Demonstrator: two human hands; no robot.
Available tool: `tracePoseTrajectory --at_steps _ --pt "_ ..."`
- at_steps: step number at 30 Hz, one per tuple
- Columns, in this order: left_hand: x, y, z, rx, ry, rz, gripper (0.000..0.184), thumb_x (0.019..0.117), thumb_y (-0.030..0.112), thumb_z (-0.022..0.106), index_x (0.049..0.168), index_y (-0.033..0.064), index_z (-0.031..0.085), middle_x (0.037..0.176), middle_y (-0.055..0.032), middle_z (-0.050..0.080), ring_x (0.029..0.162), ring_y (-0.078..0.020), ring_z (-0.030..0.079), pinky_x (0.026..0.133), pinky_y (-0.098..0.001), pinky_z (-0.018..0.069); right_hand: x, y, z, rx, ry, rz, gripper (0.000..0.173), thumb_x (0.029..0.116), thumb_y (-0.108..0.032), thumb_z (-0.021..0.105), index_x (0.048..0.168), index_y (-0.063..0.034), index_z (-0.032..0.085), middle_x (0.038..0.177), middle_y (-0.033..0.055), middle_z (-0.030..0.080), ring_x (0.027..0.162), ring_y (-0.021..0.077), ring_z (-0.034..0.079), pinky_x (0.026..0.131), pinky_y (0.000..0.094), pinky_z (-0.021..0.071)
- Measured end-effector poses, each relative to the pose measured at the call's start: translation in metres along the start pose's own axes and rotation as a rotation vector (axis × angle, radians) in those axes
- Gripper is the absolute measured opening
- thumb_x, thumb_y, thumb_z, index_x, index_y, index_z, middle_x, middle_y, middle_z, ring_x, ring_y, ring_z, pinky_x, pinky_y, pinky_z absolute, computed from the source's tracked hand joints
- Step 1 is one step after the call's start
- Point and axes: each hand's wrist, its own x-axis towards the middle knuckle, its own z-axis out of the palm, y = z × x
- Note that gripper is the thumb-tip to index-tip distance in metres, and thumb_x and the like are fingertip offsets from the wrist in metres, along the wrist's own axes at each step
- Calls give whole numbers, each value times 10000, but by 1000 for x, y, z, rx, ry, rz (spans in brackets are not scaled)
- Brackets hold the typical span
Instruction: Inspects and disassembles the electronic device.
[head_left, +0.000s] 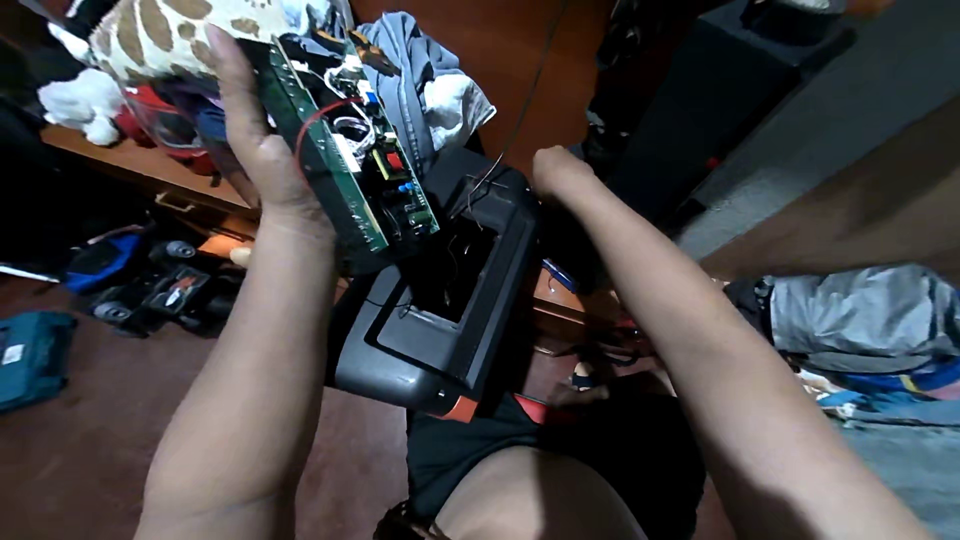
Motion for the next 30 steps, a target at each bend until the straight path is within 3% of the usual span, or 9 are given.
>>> tracePoseTrajectory --at_steps 6,9,12,14,17,19,22,26,30 --pt "-8 3 13 -193 -142 -147 590 1118 376 33 1116 160 582 1040 -25 716 1039 -124 692 939 -360 588 -21 6 14 -98 -14 31 199 933 -150 660 1001 35 693 1118 273 682 1050 478 668 758 711 519" --pt "-13 4 16 -160 -197 -202 582 1110 438 52 1226 160 550 1130 -38 705 1103 -160 680 968 -399 578 -28 8 23 -200 -38 -17 175 949 -136 656 1018 16 709 1114 272 691 1034 495 669 743 730 508" --pt "-17 5 16 -69 -252 -251 531 1103 456 86 1293 194 507 1167 -3 700 1127 -146 672 980 -389 571 -34 16 25 -195 -14 -80 226 890 -179 732 1029 -2 717 1204 251 665 1066 484 656 745 727 516" --pt "-17 2 13 -99 -326 -278 497 1097 476 173 1254 215 566 1158 8 719 1117 -137 681 974 -379 574 -38 27 26 -137 43 -137 333 833 -240 806 1082 -32 731 1332 215 608 1165 469 613 794 714 532" --pt "-17 -1 10 -88 -354 -297 422 1054 521 411 1263 202 591 1190 -13 703 1129 -165 670 997 -401 558 -55 41 30 45 204 -236 488 840 -301 778 1265 -76 694 1378 174 597 1265 418 565 924 677 511" --pt "-18 2 16 -41 -285 -295 377 1048 479 469 1225 174 599 1135 -20 721 1071 -167 698 953 -404 588 -76 44 29 300 333 -287 492 894 -344 740 1299 -72 678 1338 150 632 1218 325 619 994 582 523" --pt "-20 3 25 47 -197 -333 339 1046 449 511 1202 160 596 1092 5 710 1017 -142 701 890 -376 608 -111 33 30 802 439 -407 536 918 -415 724 1309 -57 646 1247 110 669 1053 171 670 869 359 580" --pt "-24 2 36 120 -108 -394 331 1038 448 557 1182 153 601 1107 -8 701 1023 -171 698 868 -421 609 -130 11 28 1178 255 -643 1046 776 -652 773 1501 16 425 1353 136 622 1151 175 666 884 332 605" --pt "-26 2 42 187 -53 -417 337 1023 456 596 1161 150 622 1069 -6 686 969 -159 687 810 -395 601 -136 -6 23 1226 37 -671 1166 717 -558 848 1564 18 289 1308 109 643 1116 150 667 928 332 590"
